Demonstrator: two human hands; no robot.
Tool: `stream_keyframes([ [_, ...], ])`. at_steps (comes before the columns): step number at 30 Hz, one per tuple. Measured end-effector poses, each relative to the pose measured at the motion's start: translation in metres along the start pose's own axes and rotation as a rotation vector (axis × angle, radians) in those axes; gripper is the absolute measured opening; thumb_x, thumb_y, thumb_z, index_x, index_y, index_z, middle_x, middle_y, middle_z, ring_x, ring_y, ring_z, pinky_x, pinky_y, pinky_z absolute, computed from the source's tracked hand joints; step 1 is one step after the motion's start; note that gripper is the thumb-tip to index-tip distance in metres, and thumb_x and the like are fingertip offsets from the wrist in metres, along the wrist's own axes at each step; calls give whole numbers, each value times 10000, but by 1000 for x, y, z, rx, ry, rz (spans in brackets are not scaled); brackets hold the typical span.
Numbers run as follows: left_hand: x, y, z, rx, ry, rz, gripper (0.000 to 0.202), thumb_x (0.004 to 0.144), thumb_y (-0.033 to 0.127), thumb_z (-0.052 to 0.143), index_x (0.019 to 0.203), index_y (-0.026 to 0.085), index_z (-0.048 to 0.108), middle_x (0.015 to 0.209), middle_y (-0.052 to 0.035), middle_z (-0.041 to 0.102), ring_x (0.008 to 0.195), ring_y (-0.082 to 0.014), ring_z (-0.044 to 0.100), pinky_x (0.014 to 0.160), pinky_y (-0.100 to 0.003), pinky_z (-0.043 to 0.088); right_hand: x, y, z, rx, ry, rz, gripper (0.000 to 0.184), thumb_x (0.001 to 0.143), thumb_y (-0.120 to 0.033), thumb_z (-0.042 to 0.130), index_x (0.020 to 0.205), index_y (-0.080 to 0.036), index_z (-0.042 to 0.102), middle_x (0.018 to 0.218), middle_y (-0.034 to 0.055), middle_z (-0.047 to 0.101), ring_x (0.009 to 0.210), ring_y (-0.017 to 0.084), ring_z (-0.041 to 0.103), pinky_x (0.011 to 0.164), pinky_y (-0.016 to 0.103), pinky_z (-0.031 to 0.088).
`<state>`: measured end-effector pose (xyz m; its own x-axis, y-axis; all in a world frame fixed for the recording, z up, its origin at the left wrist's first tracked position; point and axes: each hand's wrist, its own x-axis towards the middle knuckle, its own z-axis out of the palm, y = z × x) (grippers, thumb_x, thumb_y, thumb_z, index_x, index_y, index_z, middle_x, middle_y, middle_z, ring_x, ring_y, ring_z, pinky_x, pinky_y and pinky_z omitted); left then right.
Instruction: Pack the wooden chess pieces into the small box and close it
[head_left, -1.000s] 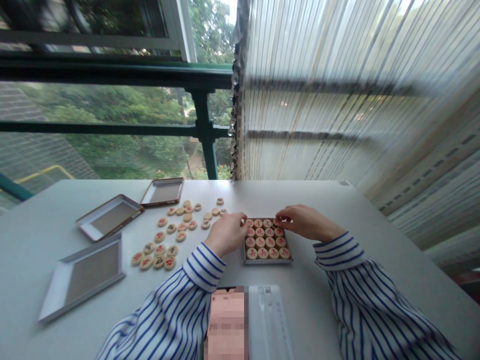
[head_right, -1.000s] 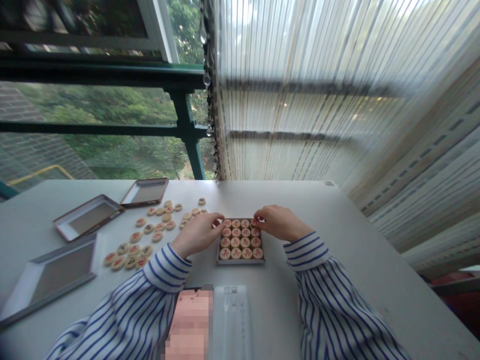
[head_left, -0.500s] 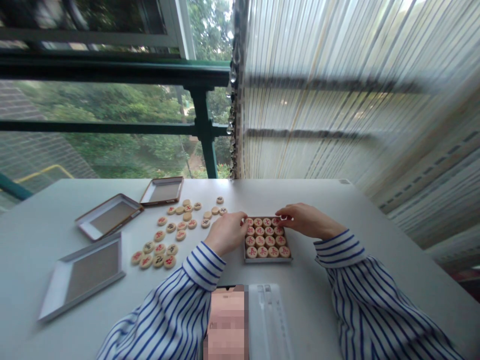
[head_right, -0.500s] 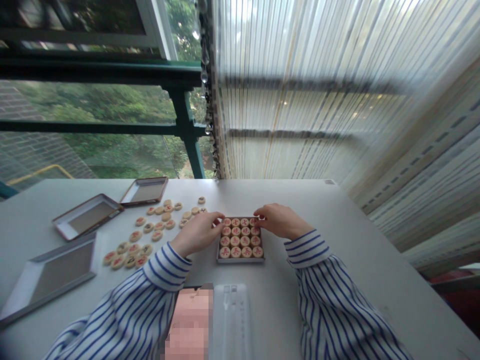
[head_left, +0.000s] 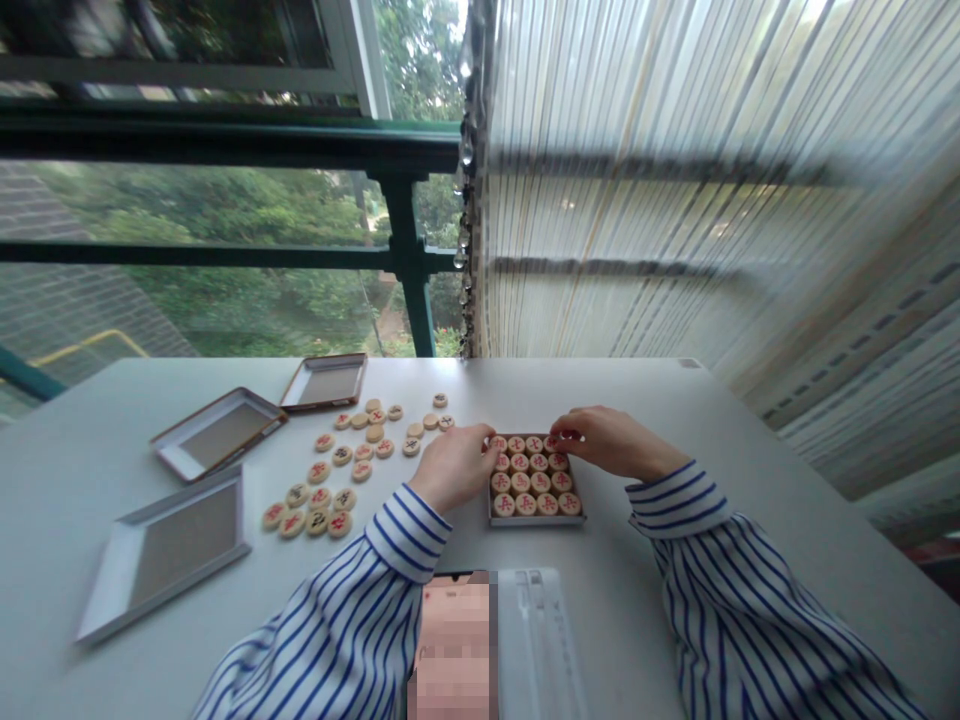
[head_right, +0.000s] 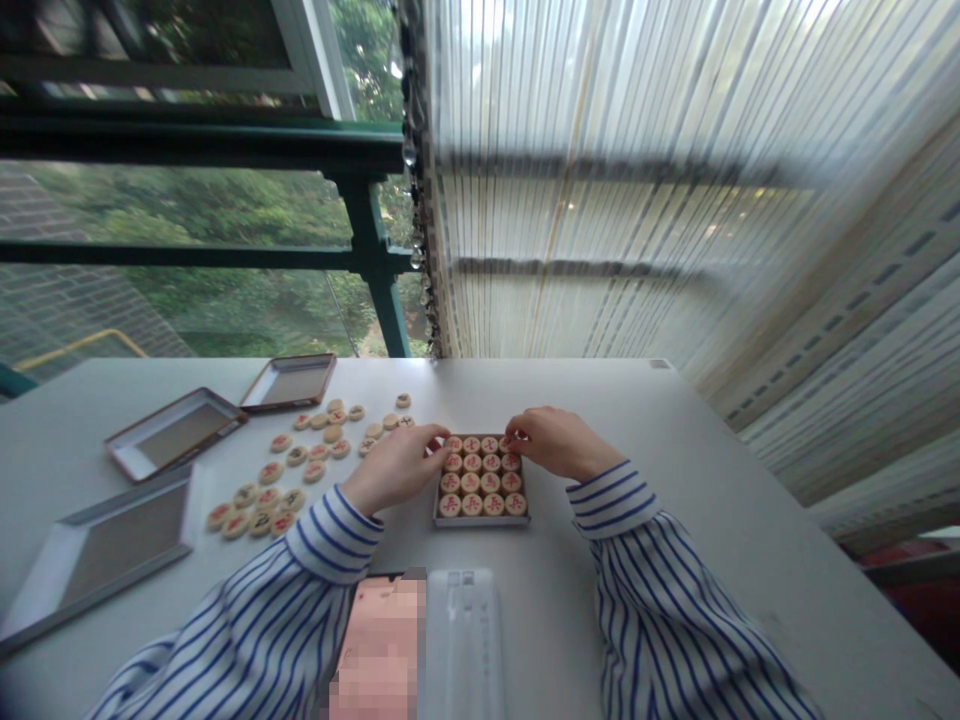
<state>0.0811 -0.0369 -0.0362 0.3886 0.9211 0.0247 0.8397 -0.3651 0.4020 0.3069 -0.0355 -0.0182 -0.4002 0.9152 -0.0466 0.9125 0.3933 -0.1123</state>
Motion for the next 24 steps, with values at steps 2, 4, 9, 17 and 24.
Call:
stream_keyframes([
  [2,0,1,0,4,-1,-3,313,813,379,391,1003,239,597,880,-54,676,795,-191,616,672,-280,440,0,0,1,7,-2,2,230,795,-371,474,923,-289,648,871,16,655,781,176,579,633,259,380],
  [4,-1,2,-1,6,0,-2,312,814,380,389,1001,245,598,884,-51,676,796,-193,616,662,-280,442,0,0,1,12,-7,5,228,797,-363,473,923,-296,650,872,18,649,773,172,577,628,256,379],
  [9,-1,3,-3,10,-4,4,317,819,381,386,1002,239,602,888,-53,675,804,-192,615,669,-279,441,0,0,0,16,-10,-6,246,807,-362,455,933,-294,655,891,34,631,781,165,566,644,248,379],
  [17,-2,5,-4,15,-40,-6,320,823,378,405,1027,223,596,928,-61,667,842,-182,607,695,-259,438,0,0,0,38,-38,3,261,812,-362,443,947,-298,656,890,39,623,782,165,559,636,242,378],
  [24,-3,7,-7,28,-59,-15,317,822,371,411,1029,220,597,946,-63,660,870,-183,598,713,-256,430,0,-1,0,19,-36,12,262,814,-373,441,952,-305,653,891,36,623,782,167,560,628,247,373],
])
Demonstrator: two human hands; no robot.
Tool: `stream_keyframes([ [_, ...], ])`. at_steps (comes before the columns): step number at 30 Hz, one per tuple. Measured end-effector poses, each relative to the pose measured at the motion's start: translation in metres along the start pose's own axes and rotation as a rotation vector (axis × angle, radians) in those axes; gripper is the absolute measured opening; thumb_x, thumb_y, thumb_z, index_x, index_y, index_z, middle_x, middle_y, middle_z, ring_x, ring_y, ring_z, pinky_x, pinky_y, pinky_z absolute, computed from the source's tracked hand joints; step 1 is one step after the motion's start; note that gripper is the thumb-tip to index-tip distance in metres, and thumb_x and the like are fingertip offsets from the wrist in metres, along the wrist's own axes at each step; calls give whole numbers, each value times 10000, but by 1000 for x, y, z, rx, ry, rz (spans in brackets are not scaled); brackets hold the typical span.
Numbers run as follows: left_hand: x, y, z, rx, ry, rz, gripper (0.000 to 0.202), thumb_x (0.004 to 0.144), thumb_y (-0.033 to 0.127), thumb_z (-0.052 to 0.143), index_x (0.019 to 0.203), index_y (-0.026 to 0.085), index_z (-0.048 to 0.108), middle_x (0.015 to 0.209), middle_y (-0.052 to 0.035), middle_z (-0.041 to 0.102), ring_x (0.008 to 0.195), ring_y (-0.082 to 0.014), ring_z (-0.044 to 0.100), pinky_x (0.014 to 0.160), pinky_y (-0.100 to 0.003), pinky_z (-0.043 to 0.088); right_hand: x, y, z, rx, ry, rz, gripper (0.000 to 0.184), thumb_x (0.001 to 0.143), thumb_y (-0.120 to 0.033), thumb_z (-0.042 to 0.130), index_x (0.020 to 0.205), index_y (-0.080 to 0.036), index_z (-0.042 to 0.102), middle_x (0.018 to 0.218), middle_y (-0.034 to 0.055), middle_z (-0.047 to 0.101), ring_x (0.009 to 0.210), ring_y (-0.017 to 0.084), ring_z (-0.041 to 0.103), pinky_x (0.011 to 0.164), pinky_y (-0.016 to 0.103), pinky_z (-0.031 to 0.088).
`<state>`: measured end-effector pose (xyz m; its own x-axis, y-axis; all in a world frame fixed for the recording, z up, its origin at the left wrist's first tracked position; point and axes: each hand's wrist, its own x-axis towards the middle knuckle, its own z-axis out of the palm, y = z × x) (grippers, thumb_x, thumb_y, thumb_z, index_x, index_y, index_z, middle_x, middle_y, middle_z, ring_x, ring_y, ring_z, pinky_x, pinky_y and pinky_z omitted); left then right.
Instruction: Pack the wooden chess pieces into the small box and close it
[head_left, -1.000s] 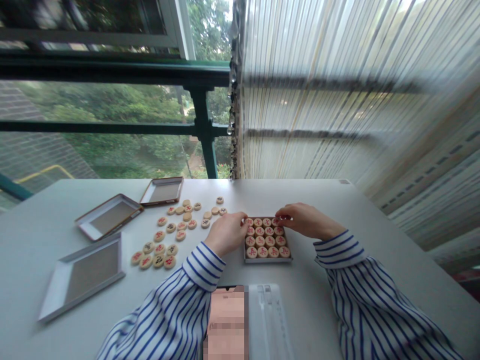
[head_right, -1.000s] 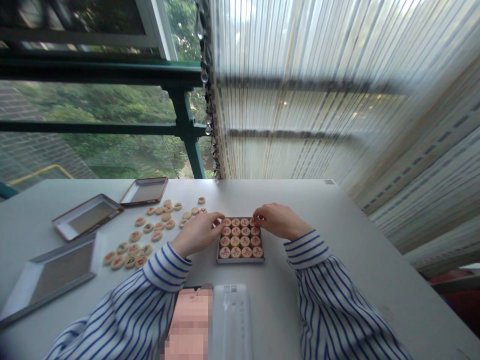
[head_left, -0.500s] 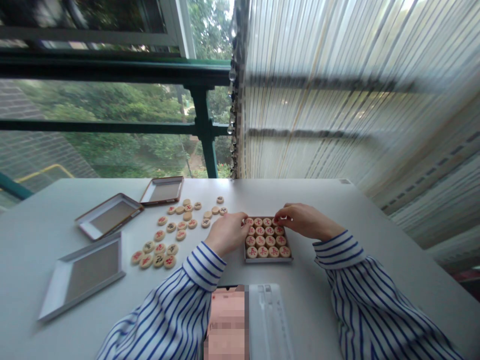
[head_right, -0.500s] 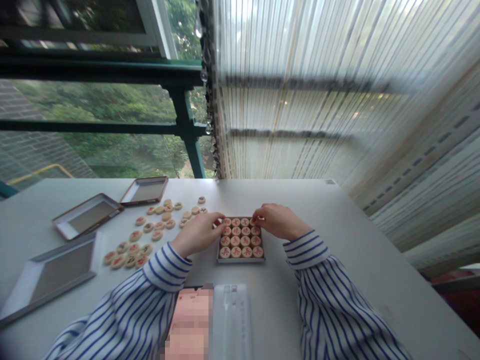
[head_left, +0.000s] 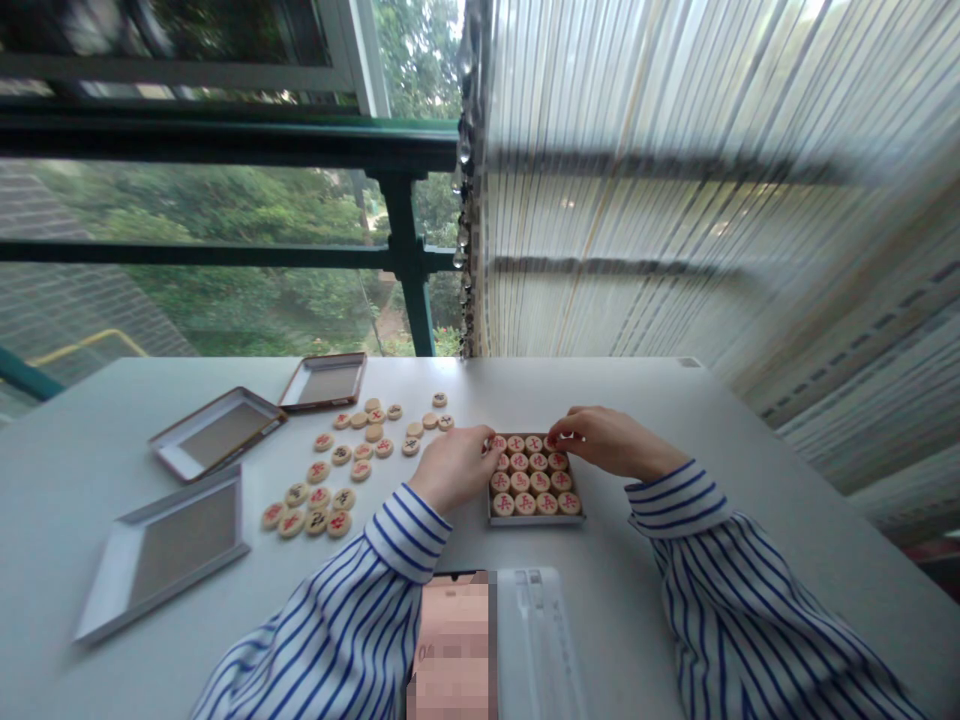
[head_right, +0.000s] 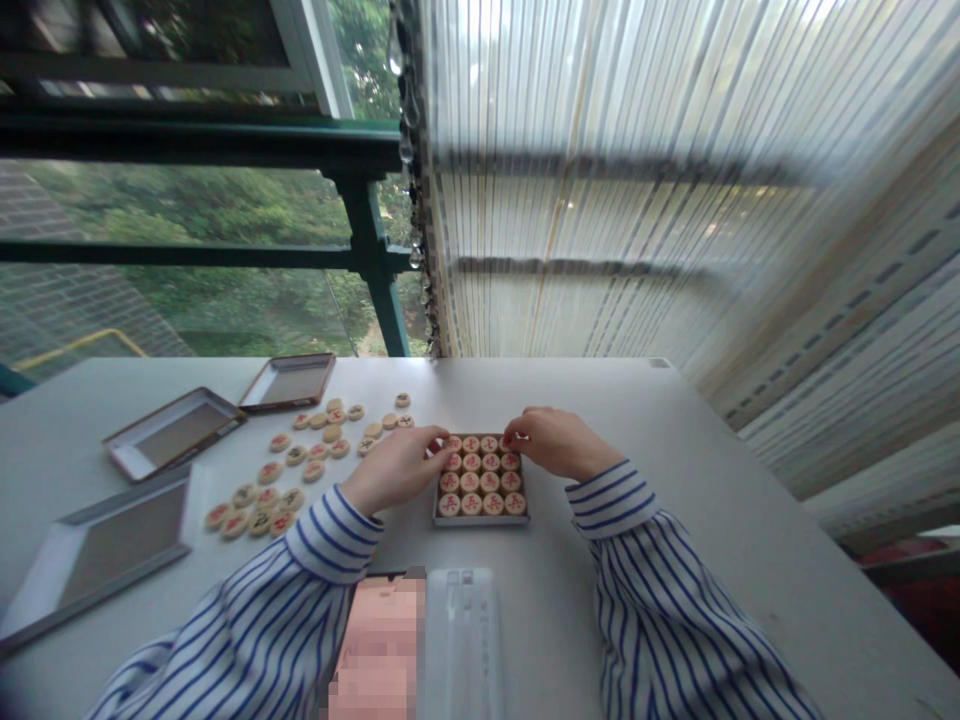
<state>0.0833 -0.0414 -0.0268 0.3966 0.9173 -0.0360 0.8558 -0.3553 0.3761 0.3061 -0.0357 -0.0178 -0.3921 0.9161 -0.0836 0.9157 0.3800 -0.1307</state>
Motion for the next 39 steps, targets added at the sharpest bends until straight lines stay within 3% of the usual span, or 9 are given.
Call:
stream_keyframes([
  [27,0,-1,-1,6,-6,-2,326,824,399,406,1016,219,598,935,-65,661,861,-188,599,710,-265,430,-3,-1,-5,-12,35,4,256,818,-326,439,971,-272,637,906,42,630,793,170,568,634,253,390],
  [34,1,-3,-1,16,25,9,335,827,394,385,1041,226,581,922,-61,666,848,-191,600,721,-283,426,-16,-10,-15,11,145,22,264,832,-303,424,968,-239,640,949,47,633,823,165,574,699,262,404],
  [39,-1,-3,-5,31,30,17,361,829,409,381,1070,214,567,938,-64,666,881,-193,593,751,-284,419,-34,-16,-2,134,258,7,257,836,-301,429,958,-216,639,952,58,621,803,154,575,725,264,421],
])
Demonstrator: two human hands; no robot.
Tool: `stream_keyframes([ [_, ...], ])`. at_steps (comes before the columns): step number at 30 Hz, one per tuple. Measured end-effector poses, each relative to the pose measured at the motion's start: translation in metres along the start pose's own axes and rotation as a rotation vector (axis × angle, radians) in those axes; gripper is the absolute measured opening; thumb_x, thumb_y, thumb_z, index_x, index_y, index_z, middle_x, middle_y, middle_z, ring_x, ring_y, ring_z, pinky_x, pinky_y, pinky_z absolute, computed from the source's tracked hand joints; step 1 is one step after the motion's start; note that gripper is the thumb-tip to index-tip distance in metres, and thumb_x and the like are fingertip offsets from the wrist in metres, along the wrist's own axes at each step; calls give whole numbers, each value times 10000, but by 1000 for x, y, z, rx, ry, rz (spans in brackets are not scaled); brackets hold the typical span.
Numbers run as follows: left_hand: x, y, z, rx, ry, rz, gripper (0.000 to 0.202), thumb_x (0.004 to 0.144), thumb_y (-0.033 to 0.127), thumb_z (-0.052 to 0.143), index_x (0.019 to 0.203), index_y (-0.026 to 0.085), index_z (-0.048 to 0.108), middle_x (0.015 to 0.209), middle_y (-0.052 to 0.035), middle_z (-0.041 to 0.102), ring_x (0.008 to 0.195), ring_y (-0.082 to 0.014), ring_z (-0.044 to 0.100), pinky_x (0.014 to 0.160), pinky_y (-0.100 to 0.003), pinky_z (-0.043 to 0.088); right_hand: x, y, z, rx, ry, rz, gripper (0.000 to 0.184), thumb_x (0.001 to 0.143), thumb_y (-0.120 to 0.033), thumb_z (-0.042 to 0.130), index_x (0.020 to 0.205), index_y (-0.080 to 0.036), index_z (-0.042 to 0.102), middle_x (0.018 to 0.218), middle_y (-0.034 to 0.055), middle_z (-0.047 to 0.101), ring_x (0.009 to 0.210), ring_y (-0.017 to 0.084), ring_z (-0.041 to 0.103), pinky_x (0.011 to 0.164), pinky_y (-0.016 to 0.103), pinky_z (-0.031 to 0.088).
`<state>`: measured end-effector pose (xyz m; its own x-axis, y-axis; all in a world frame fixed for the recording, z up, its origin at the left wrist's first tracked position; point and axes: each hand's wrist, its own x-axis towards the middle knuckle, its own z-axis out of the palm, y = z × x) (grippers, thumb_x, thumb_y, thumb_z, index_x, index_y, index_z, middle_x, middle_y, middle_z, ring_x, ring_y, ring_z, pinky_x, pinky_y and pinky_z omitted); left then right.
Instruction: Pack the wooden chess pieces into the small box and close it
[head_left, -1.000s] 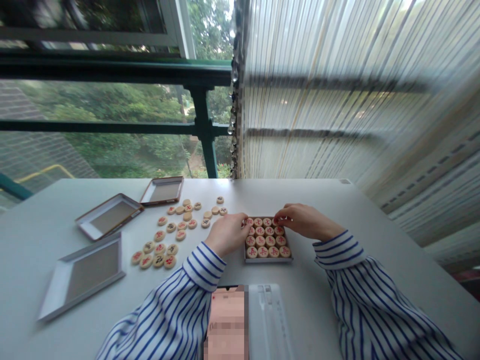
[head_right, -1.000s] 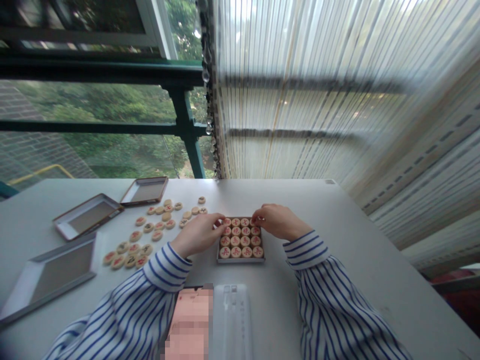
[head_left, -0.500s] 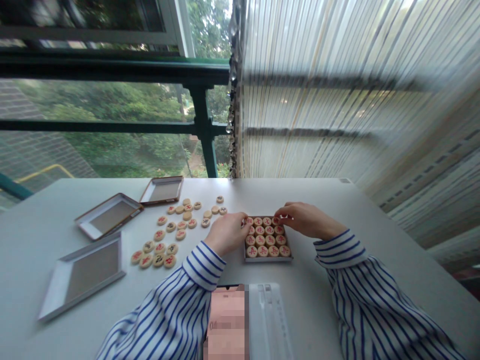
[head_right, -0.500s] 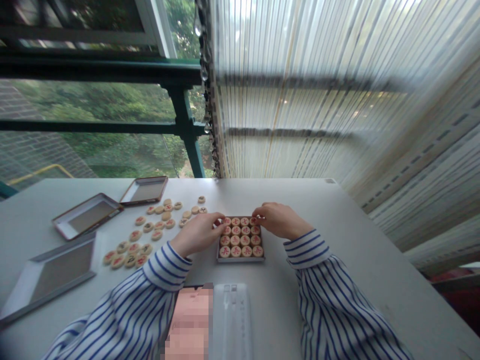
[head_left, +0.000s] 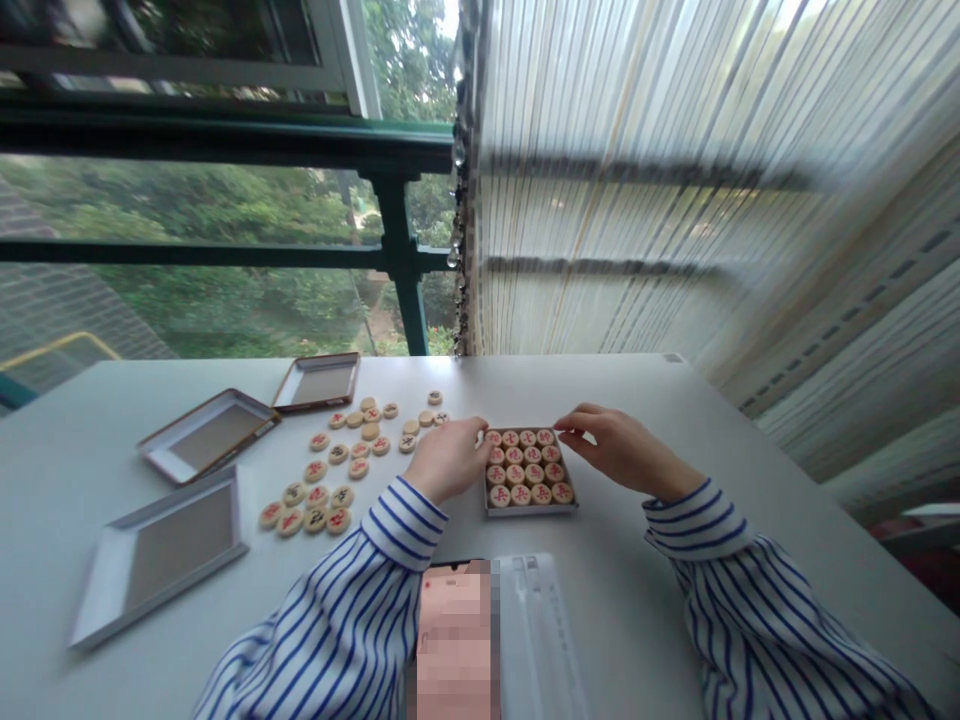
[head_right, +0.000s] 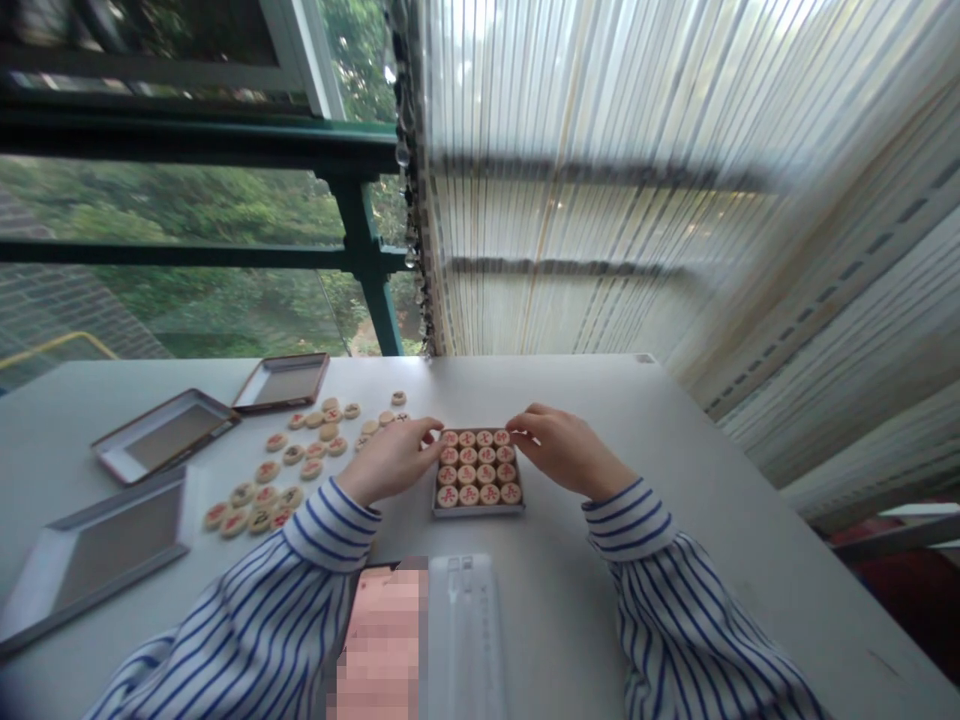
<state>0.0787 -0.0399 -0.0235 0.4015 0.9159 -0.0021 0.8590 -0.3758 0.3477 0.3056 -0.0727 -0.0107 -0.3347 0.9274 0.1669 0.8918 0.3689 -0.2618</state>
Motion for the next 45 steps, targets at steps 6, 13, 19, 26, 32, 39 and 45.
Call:
stream_keyframes([
  [6,1,-4,2,3,2,18,384,823,419,387,1089,199,554,939,-80,667,875,-204,597,731,-289,422,-21,7,31,165,166,74,245,834,-287,438,966,-203,626,949,59,610,816,155,572,745,279,439],
  [13,3,-4,4,7,-23,-7,375,818,396,402,1102,202,550,958,-76,663,888,-198,593,744,-279,421,-21,10,48,235,169,120,250,827,-295,451,964,-207,641,965,59,608,833,154,570,758,283,447],
  [19,3,-6,6,16,-21,5,369,818,399,391,1088,212,557,935,-71,670,865,-199,599,717,-276,426,-22,9,49,234,148,138,247,825,-296,451,958,-213,642,967,51,608,820,150,573,751,273,446],
  [26,4,-5,8,33,-16,8,344,829,378,365,1050,221,576,932,-74,669,872,-205,602,723,-289,425,-21,8,50,239,145,139,239,824,-291,453,947,-207,641,946,46,613,796,144,573,735,264,445],
  [32,3,-4,6,33,-22,12,345,833,376,361,1050,216,576,921,-74,670,864,-202,604,717,-286,425,-22,8,48,223,143,145,242,827,-304,453,944,-210,644,941,43,613,789,140,571,727,260,442],
  [39,2,-2,4,30,-49,2,353,836,391,368,1067,216,570,945,-71,665,887,-194,596,748,-275,421,-21,9,50,210,166,130,231,822,-303,463,925,-216,650,928,43,620,787,143,579,712,260,447],
  [45,3,-3,5,38,-33,17,349,831,385,365,1065,224,567,914,-64,671,859,-198,604,724,-285,425,-22,9,47,227,189,124,223,821,-319,467,910,-210,641,908,46,619,768,146,581,679,262,455],
])
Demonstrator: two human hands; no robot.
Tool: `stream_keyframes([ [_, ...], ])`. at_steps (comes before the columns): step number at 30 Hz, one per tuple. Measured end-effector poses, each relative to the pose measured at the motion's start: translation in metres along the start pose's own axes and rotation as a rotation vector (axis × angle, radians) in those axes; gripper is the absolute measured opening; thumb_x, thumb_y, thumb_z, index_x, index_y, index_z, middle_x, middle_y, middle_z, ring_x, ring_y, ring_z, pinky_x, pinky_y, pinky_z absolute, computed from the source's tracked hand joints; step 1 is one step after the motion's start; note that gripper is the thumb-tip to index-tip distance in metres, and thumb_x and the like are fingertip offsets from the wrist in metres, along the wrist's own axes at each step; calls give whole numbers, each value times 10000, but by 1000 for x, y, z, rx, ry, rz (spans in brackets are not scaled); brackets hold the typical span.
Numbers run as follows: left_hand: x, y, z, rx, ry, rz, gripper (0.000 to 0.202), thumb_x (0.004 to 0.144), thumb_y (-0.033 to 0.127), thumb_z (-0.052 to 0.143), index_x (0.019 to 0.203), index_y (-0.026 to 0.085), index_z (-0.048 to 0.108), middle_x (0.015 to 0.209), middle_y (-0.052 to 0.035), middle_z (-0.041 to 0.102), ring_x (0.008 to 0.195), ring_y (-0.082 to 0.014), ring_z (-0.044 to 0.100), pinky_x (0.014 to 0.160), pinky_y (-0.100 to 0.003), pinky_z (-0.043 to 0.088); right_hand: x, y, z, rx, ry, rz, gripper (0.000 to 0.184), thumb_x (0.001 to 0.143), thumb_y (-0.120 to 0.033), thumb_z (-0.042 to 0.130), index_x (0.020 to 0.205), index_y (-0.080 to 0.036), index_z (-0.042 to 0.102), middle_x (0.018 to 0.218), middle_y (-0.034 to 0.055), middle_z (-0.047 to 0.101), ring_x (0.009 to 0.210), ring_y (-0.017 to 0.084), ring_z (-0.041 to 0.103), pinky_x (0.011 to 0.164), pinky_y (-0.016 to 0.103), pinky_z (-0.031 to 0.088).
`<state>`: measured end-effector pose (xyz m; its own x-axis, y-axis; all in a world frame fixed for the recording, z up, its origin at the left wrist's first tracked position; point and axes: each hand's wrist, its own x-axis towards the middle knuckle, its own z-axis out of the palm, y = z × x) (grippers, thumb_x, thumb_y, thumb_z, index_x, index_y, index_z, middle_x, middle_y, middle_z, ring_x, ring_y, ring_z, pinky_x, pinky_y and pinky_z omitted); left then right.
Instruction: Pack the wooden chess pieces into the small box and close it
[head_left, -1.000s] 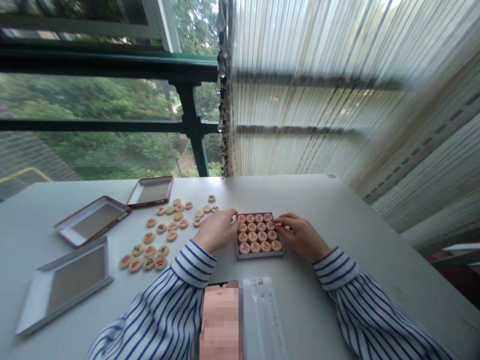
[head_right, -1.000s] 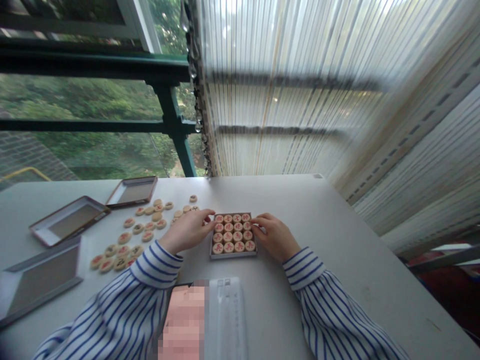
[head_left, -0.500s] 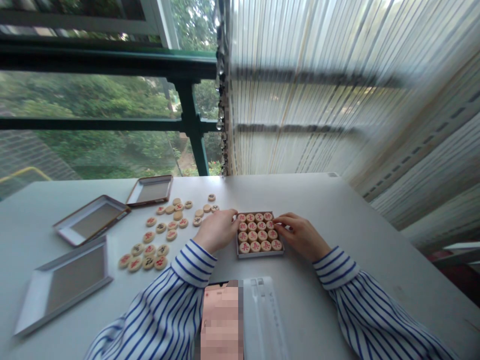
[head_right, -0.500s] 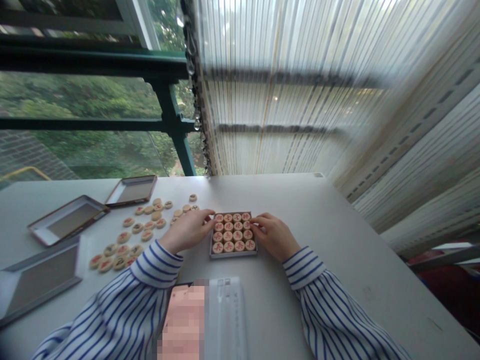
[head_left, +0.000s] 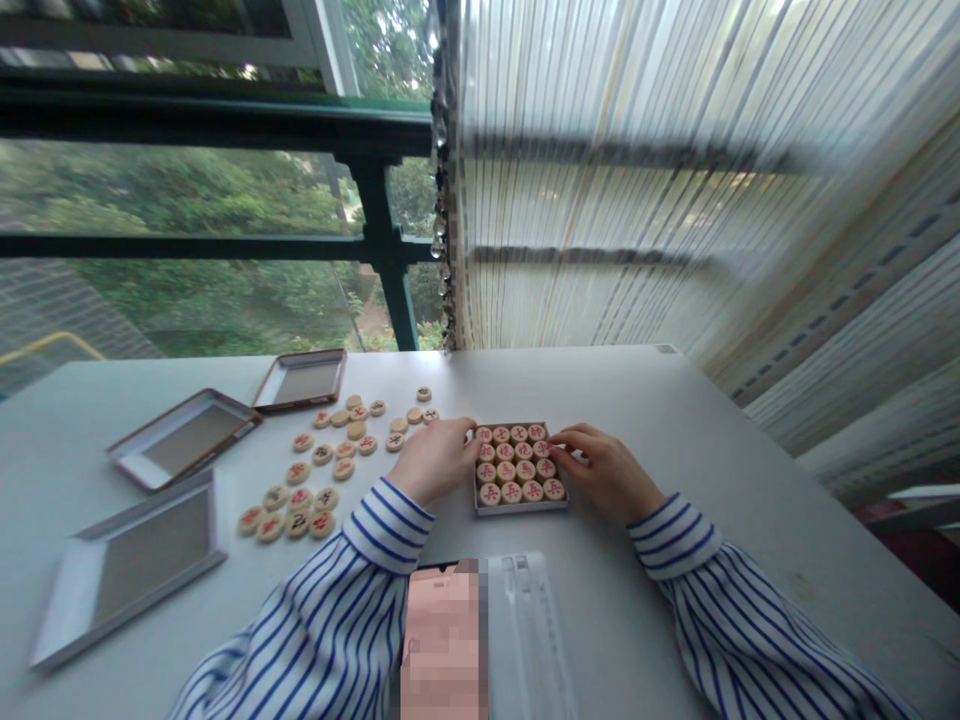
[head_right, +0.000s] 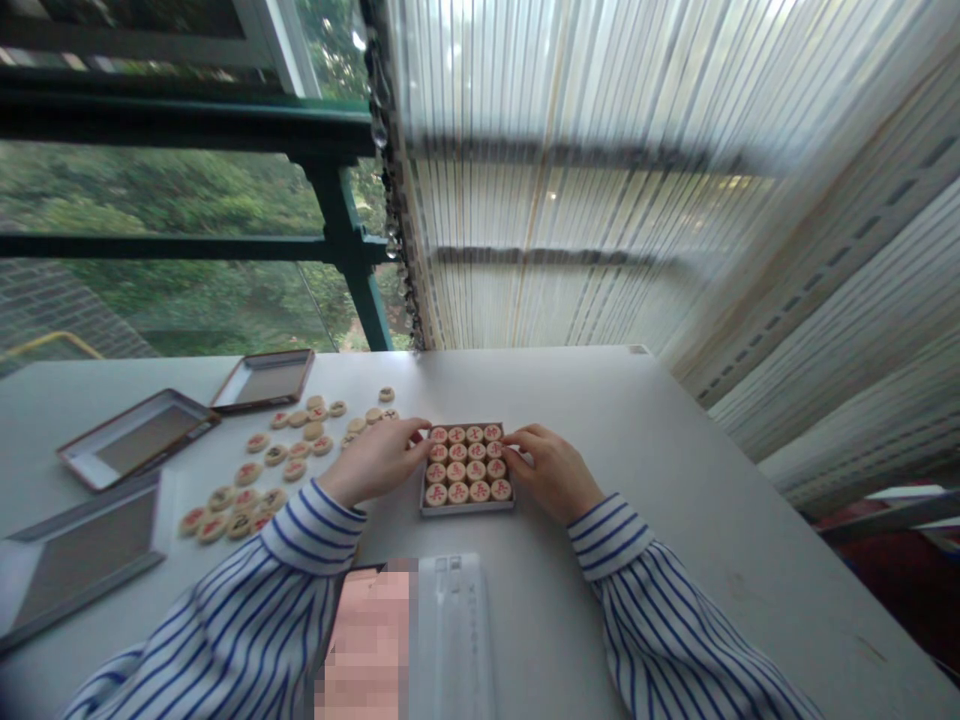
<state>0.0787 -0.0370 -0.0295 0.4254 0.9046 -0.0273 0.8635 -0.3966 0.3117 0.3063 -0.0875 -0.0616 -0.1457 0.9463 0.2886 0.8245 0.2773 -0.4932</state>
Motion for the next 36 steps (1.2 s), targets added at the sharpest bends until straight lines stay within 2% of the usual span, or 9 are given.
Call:
stream_keyframes([
  [9,1,0,0,-8,-14,-13,351,833,388,370,1075,220,561,926,-65,668,878,-195,597,745,-280,419,-8,-10,-10,-58,-80,-35,215,792,-372,500,847,-213,634,851,42,602,756,149,566,702,276,442],
  [36,1,-3,2,-4,27,18,375,820,430,367,1049,215,571,895,-68,676,834,-205,608,686,-286,424,-9,-11,-9,-59,-102,-72,218,799,-316,484,901,-229,656,901,50,607,792,149,570,736,271,441],
])
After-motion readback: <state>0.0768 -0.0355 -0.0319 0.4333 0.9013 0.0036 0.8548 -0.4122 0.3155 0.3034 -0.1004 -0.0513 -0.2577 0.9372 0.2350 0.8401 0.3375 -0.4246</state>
